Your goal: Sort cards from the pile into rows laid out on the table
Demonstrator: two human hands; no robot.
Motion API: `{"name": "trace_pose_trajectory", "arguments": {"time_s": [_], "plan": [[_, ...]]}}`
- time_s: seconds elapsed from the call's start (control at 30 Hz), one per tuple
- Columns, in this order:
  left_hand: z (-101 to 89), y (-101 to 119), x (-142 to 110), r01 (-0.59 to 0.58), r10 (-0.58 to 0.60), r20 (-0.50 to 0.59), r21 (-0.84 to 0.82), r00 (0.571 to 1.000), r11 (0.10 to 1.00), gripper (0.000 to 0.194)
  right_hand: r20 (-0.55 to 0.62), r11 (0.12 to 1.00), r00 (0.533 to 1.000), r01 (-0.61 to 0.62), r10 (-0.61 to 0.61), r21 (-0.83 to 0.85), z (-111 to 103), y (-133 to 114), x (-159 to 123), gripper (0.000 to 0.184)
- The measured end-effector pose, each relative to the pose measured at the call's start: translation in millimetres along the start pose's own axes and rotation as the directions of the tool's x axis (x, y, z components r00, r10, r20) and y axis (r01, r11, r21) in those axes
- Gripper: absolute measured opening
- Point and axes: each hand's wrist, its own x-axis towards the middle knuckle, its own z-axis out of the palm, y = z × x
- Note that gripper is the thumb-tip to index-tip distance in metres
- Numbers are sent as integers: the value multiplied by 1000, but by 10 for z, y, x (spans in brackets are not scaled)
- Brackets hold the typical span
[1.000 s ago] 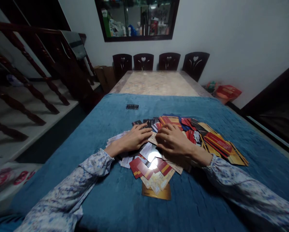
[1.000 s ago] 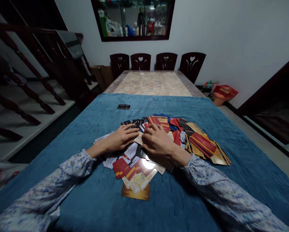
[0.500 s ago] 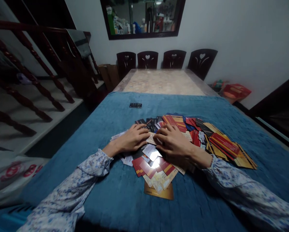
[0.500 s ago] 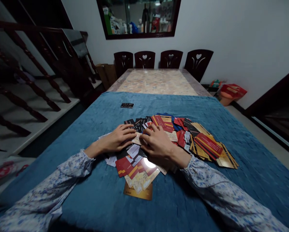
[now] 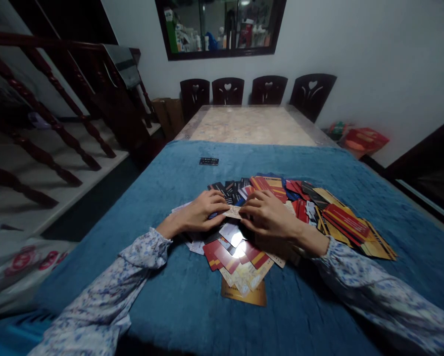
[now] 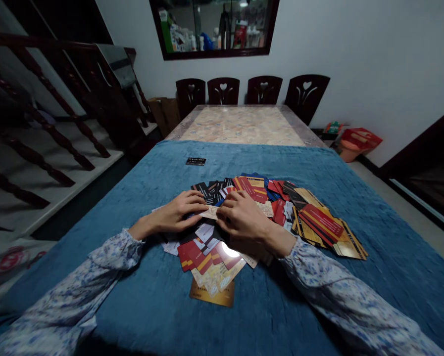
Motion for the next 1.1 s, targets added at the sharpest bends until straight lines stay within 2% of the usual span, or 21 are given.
{"name": "trace_pose_trajectory", "arguments": {"time_s": [0.27, 0.47, 0.73, 1.1], "plan": [[9, -50, 6, 16, -18, -31, -67, 999, 998, 31, -119, 999, 992, 29, -31, -19, 86, 60, 13, 31], [57, -115, 25, 33, -48, -112, -133, 993, 991, 29, -197, 999, 979, -46, 46, 3, 168, 140, 31, 33], [154, -173, 34, 106, -135, -154, -183, 979, 977, 27, -237, 992, 964, -122, 123, 21, 259, 246, 11, 29], [177, -198, 37, 205, -225, -149, -136, 963, 969, 34, -235, 972, 944, -228, 233, 50, 289, 181, 16, 38]]}}
